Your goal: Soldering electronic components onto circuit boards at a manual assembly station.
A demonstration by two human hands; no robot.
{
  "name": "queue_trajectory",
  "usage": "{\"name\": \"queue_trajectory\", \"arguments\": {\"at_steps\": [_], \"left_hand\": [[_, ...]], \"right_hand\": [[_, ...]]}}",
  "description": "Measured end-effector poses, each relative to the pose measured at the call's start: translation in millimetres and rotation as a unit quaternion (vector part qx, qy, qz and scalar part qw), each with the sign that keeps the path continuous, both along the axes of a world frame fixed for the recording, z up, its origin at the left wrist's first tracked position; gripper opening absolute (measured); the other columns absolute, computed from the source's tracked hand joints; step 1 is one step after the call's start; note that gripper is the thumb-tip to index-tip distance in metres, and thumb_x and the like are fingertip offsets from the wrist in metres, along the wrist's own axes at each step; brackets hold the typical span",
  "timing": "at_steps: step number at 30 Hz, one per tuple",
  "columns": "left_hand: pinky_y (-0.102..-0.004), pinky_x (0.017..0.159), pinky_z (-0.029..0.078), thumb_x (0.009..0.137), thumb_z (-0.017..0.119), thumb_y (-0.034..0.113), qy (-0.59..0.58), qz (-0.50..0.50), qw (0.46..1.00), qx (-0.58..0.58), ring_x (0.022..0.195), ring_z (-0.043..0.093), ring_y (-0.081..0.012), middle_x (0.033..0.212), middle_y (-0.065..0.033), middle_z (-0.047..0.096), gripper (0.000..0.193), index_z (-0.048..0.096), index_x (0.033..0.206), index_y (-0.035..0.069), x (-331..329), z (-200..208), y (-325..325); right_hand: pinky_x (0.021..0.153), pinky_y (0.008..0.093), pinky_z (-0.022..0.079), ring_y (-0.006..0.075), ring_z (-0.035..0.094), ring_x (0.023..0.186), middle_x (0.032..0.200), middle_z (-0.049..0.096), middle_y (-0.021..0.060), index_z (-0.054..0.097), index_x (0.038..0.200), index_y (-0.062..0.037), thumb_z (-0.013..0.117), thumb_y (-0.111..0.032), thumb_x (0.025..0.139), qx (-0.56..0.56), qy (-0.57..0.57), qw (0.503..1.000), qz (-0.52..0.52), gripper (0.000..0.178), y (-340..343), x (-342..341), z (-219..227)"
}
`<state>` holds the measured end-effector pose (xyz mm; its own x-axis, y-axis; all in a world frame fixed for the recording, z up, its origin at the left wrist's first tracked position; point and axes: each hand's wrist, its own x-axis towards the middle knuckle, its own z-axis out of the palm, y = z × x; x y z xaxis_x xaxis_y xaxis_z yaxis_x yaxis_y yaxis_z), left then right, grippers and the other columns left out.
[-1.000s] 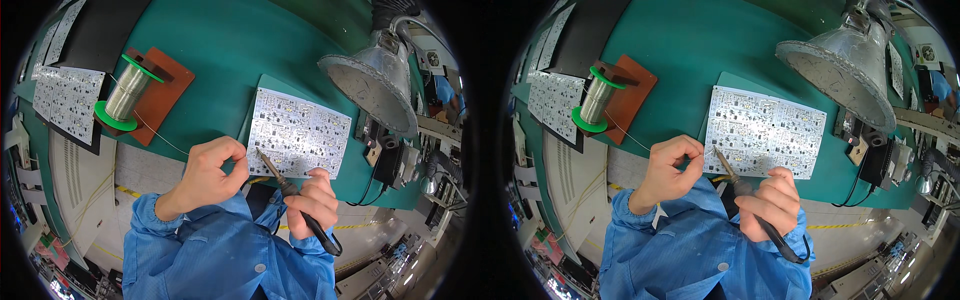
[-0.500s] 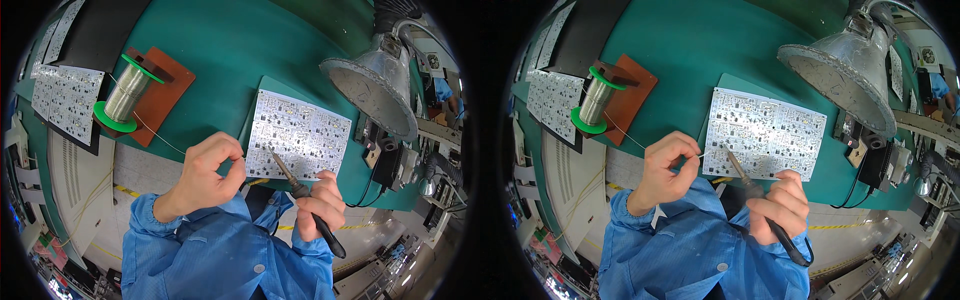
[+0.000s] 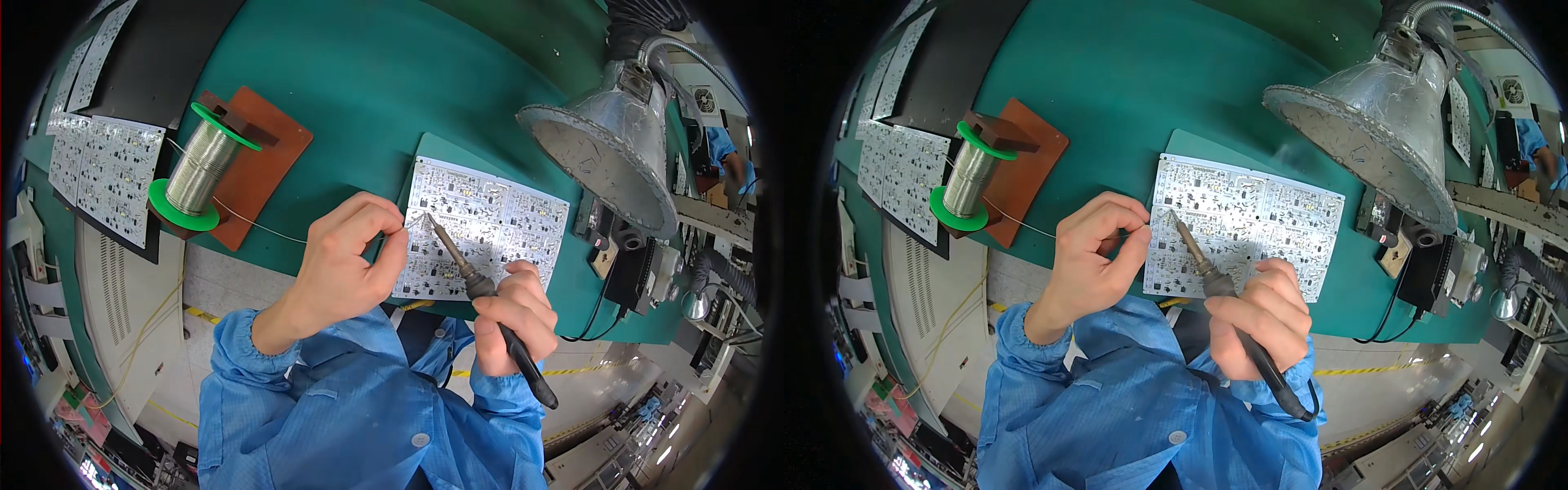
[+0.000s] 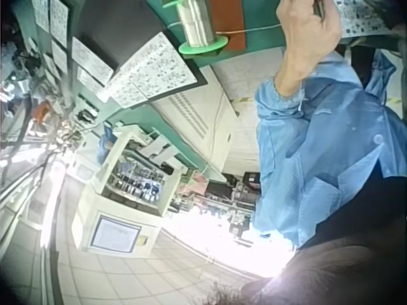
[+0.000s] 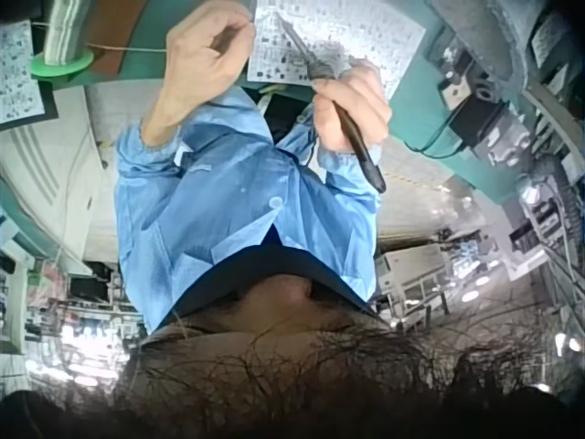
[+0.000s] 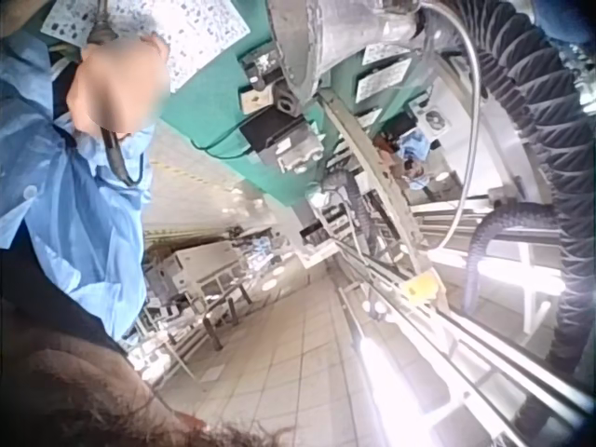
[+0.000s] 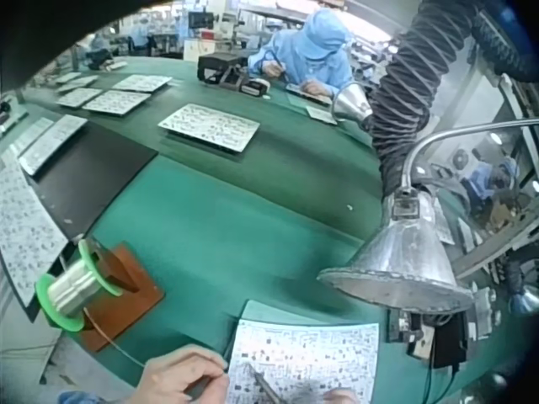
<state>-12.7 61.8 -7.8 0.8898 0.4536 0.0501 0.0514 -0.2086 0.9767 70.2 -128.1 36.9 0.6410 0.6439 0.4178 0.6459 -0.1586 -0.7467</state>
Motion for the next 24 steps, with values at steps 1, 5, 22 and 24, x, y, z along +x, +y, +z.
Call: {"name": "queue_trajectory", "arguments": {"at_steps": [1, 5, 22, 24], "left_hand": [[-0.0281, 0.054, 0.045, 0.077, 0.065, -0.004, -0.011, 0.000, 1.000, 0.010, 0.062, 0.060, -0.0178, 0.085, -0.0102, 0.064, 0.006, 0.060, 0.080, -0.001, 1.0, -1.4, 0.1], [-0.0283, 0.054, 0.045, 0.077, 0.065, -0.004, 0.012, -0.008, 1.000, -0.013, 0.062, 0.060, -0.0187, 0.083, -0.0103, 0.063, 0.006, 0.060, 0.079, -0.001, 2.7, 1.2, 0.1], [-0.0229, 0.046, 0.036, 0.077, 0.064, -0.006, -0.025, 0.011, 0.999, -0.019, 0.056, 0.051, -0.0077, 0.081, -0.0059, 0.064, 0.007, 0.060, 0.079, 0.000, 2.5, -4.0, 1.2], [-0.0228, 0.046, 0.036, 0.078, 0.063, -0.006, -0.022, 0.018, 0.999, -0.033, 0.056, 0.052, -0.0078, 0.081, -0.0059, 0.064, 0.007, 0.060, 0.079, 0.000, 4.2, -4.2, 1.0]], "right_hand": [[0.076, 0.0426, 0.048, 0.0209, 0.049, 0.056, 0.060, 0.053, 0.0043, 0.069, 0.080, -0.0050, 0.068, -0.001, 0.062, 0.000, -0.002, 1.000, 0.001, 0.018, 1.7, 1.0, -0.3], [0.074, 0.0422, 0.048, 0.0208, 0.048, 0.056, 0.059, 0.053, 0.0045, 0.069, 0.079, -0.0050, 0.068, 0.001, 0.060, -0.006, -0.008, 1.000, 0.002, 0.020, 5.1, 3.3, 1.0], [0.075, 0.0454, 0.047, 0.0214, 0.049, 0.058, 0.060, 0.054, 0.0057, 0.066, 0.081, -0.0031, 0.070, -0.016, 0.076, 0.015, -0.005, 1.000, -0.015, 0.014, -3.2, 5.8, 0.0], [0.076, 0.0474, 0.046, 0.0225, 0.048, 0.058, 0.059, 0.053, 0.0067, 0.064, 0.080, -0.0021, 0.069, -0.025, 0.080, 0.016, -0.005, 1.000, -0.023, 0.023, -5.7, 5.4, -1.1]]}}
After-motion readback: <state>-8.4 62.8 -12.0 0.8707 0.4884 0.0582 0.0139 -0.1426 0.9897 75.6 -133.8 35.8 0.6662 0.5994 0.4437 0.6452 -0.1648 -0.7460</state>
